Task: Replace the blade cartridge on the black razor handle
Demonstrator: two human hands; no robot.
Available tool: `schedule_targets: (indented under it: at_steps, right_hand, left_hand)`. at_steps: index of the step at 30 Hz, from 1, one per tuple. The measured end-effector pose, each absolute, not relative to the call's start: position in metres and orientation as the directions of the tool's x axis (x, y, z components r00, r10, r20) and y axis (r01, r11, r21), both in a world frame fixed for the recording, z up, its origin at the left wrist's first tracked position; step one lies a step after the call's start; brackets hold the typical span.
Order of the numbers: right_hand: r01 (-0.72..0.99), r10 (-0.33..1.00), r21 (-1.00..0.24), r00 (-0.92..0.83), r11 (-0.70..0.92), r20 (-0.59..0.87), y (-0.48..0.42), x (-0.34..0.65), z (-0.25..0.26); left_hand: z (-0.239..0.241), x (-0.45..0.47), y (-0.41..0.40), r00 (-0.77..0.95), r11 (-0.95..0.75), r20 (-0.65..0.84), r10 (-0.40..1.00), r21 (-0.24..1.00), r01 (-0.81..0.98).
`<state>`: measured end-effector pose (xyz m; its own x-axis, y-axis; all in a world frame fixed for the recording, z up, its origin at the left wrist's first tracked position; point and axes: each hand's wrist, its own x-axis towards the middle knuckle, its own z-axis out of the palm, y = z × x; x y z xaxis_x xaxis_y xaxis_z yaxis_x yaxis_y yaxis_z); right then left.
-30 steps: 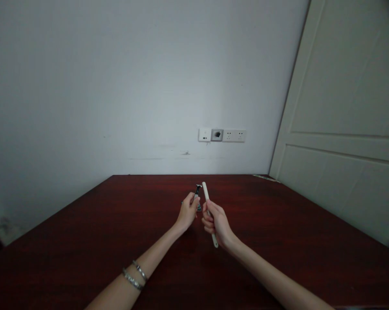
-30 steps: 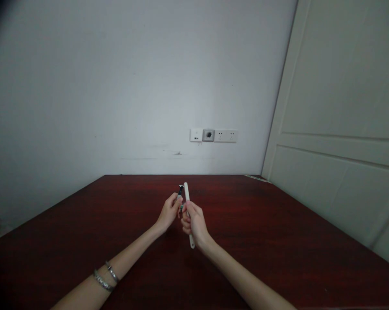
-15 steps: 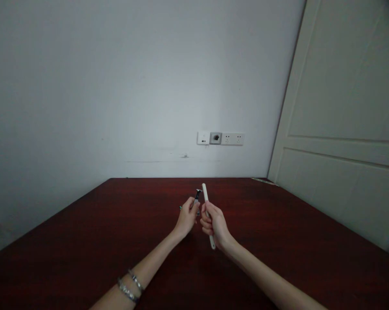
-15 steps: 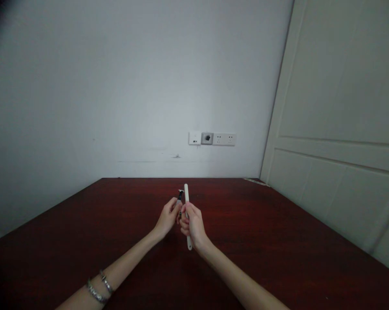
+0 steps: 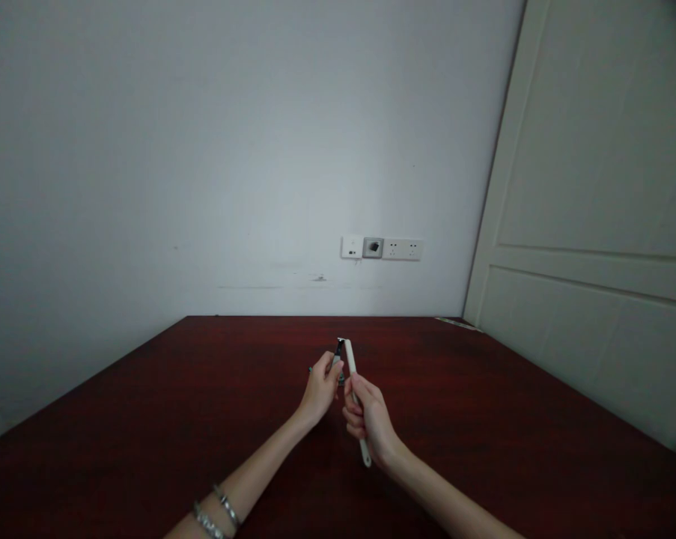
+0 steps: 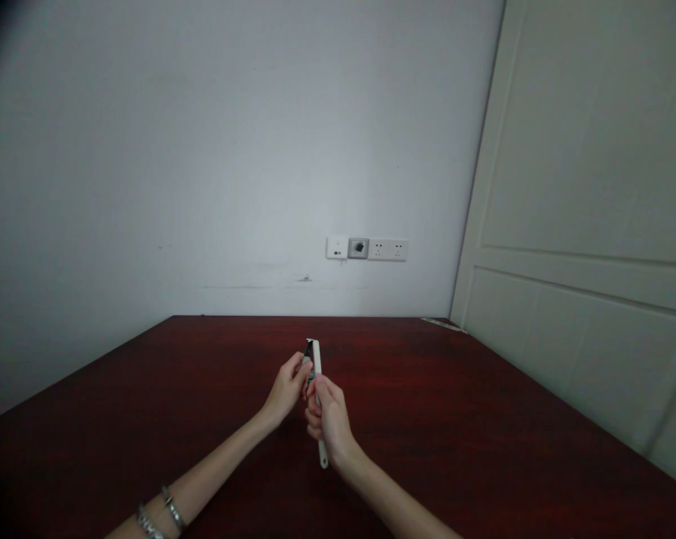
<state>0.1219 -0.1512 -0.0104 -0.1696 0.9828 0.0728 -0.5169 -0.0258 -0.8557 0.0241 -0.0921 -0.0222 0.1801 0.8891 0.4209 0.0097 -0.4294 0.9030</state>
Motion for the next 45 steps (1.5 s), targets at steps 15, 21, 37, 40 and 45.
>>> schedule_targets:
  at_steps: [15, 21, 37, 40, 45]
  right_hand:
    - [-0.525, 0.982, -0.851, -0.169, -0.017, 0.084, -0.1485, 0.1197, -0.0123]
    - [-0.509, 0.978, -0.860, -0.197, -0.047, 0.064, -0.1516, 0.1163, -0.0123]
    - [-0.524, 0.980, -0.852, -0.181, -0.021, 0.087, -0.1524, 0.1172, -0.0097]
    - [-0.533, 0.982, -0.846, -0.164, -0.006, 0.096, -0.1507, 0.1185, -0.0094]
    - [-0.512, 0.985, -0.858, -0.162, -0.027, 0.066, -0.1505, 0.1182, -0.0121]
  left_hand:
    - [-0.0204, 0.0267, -0.0941, 0.166, -0.435, 0.431, 0.887, 0.900, -0.013]
    - [-0.0212, 0.0288, -0.0927, 0.139, -0.447, 0.446, 0.884, 0.894, -0.028]
    - [-0.0204, 0.0286, -0.0941, 0.158, -0.437, 0.437, 0.886, 0.899, -0.034]
    - [-0.0194, 0.0288, -0.0961, 0.159, -0.435, 0.434, 0.887, 0.900, -0.030]
    - [-0.0204, 0.0282, -0.0957, 0.172, -0.438, 0.435, 0.884, 0.899, -0.025]
